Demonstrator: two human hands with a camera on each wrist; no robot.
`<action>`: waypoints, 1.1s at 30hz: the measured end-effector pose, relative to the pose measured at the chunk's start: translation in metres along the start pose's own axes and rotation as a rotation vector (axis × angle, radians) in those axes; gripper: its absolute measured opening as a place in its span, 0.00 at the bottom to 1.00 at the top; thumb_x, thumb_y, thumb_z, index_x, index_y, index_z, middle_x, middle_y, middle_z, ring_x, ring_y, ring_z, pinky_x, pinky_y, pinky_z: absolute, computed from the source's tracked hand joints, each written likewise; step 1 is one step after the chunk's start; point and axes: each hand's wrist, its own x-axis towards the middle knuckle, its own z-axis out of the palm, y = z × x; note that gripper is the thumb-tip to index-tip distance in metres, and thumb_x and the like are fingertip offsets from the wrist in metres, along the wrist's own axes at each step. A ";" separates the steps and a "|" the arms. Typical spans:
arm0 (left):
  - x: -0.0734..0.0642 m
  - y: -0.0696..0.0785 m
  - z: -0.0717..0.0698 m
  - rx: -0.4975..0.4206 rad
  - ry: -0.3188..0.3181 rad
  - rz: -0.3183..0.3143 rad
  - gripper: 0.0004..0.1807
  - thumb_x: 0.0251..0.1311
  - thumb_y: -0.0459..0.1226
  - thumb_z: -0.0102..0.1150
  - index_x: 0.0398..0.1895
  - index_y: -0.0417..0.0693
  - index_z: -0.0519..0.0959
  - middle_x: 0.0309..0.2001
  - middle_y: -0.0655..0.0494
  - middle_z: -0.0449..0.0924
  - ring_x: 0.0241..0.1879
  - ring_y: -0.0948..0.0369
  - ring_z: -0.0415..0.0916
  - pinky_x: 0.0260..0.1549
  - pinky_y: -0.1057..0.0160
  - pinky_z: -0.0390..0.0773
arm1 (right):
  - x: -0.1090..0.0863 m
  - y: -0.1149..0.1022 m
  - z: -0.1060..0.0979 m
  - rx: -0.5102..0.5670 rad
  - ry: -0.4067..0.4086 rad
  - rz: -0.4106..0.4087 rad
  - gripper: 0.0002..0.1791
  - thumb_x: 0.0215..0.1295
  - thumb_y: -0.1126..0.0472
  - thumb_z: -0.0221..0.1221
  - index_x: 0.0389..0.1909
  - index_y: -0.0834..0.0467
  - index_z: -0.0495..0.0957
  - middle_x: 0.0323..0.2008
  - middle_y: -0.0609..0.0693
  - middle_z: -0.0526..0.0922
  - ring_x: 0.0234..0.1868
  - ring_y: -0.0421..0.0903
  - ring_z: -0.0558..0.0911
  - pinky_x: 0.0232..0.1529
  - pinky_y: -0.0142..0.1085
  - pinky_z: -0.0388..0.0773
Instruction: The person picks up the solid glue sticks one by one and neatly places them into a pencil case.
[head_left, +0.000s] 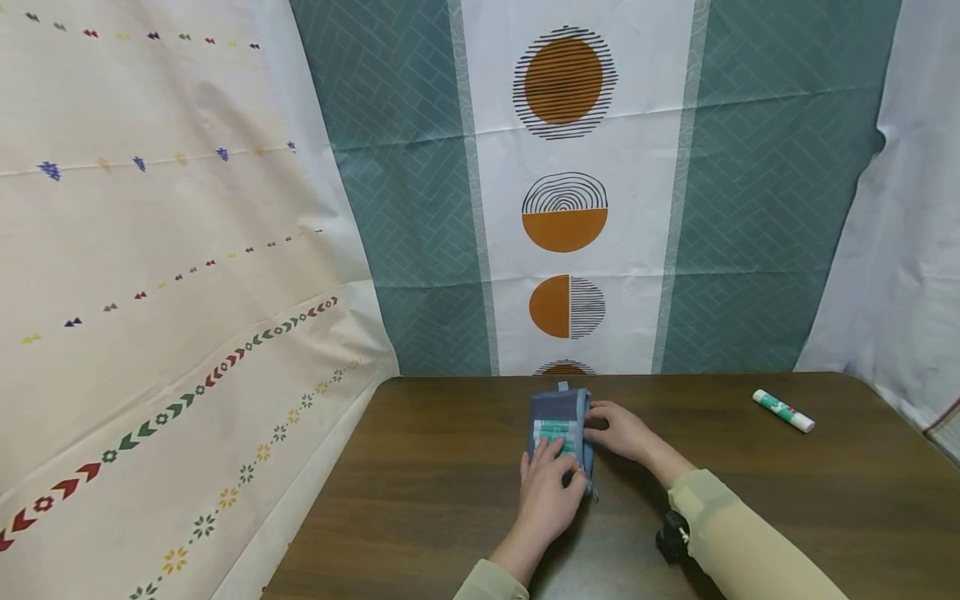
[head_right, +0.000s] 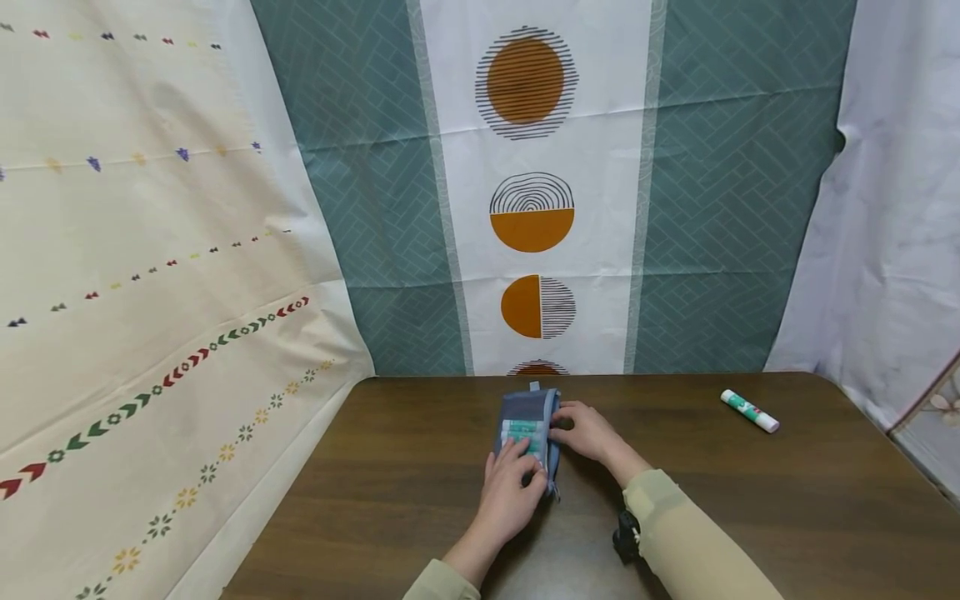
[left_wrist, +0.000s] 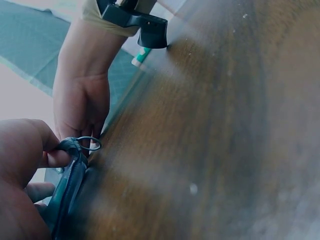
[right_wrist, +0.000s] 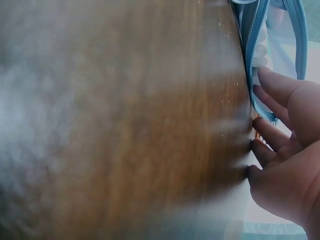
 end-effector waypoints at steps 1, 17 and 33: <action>0.000 0.000 0.000 0.000 -0.001 -0.002 0.11 0.70 0.39 0.60 0.27 0.60 0.83 0.75 0.44 0.77 0.82 0.39 0.61 0.78 0.25 0.49 | -0.001 -0.002 -0.001 -0.010 0.002 -0.004 0.27 0.76 0.45 0.68 0.61 0.64 0.85 0.70 0.73 0.76 0.71 0.74 0.74 0.68 0.69 0.73; 0.000 -0.001 0.000 -0.014 -0.009 -0.005 0.11 0.69 0.39 0.60 0.26 0.61 0.82 0.75 0.44 0.77 0.82 0.38 0.61 0.78 0.24 0.47 | -0.019 -0.020 -0.014 0.045 0.001 -0.010 0.25 0.75 0.51 0.70 0.63 0.63 0.85 0.65 0.65 0.84 0.70 0.68 0.78 0.70 0.67 0.73; -0.001 -0.002 -0.001 -0.008 -0.021 -0.014 0.11 0.70 0.40 0.60 0.26 0.61 0.82 0.76 0.44 0.76 0.83 0.38 0.59 0.78 0.25 0.46 | -0.041 -0.022 -0.035 -0.055 0.040 0.015 0.31 0.79 0.51 0.67 0.73 0.65 0.76 0.72 0.69 0.77 0.75 0.71 0.74 0.71 0.69 0.71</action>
